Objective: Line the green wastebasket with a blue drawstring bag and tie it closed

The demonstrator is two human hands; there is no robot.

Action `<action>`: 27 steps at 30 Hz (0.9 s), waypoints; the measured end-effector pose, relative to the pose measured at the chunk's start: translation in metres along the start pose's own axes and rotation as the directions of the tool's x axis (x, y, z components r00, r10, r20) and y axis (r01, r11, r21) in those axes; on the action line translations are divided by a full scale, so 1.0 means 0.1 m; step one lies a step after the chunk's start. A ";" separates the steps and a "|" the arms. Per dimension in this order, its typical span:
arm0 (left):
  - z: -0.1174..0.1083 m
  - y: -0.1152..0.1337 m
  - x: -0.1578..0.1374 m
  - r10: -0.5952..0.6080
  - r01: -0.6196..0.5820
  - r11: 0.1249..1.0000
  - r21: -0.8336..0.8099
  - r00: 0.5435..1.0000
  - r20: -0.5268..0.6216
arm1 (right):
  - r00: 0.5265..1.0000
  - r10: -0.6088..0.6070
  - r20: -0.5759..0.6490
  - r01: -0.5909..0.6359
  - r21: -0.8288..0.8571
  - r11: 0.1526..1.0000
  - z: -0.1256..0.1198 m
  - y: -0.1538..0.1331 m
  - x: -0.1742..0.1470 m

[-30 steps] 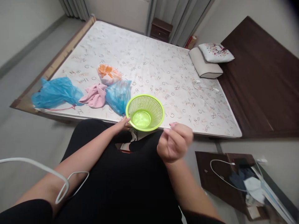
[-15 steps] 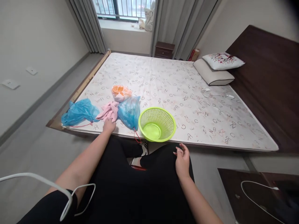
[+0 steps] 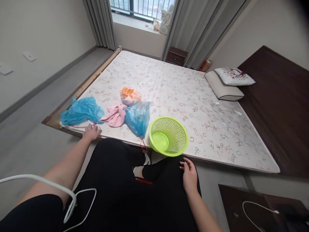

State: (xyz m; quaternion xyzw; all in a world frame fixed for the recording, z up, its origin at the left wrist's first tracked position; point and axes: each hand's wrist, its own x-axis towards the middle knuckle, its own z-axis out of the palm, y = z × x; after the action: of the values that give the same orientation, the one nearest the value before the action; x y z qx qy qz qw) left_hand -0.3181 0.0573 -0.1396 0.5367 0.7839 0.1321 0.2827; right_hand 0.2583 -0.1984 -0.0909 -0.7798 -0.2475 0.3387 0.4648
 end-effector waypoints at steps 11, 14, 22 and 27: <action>-0.37 0.26 -0.24 -0.071 0.052 0.840 -0.541 0.997 -0.013 | 0.902 -0.387 0.188 0.411 -0.110 0.905 0.25 -0.45 -0.43; -0.59 0.68 -0.61 -0.022 0.159 0.576 -0.802 0.984 0.179 | 0.804 -0.480 0.350 0.515 -0.008 0.857 0.43 -0.64 -0.65; -1.27 1.91 -2.19 0.512 -0.105 0.585 -0.804 0.817 0.266 | 0.495 -0.537 0.683 0.604 0.174 0.778 1.20 -1.31 -0.98; -1.53 2.10 -2.93 0.704 -0.165 0.597 -0.785 0.576 0.415 | 0.428 -0.563 0.707 0.775 0.034 0.631 1.72 -1.65 -0.97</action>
State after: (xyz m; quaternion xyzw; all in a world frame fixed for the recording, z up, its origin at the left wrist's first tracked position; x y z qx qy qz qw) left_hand -0.1696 -0.1148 0.1794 0.5931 0.3389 0.2642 0.6809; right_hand 0.0532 -0.0970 0.0267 -0.4992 -0.7342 0.3322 0.3184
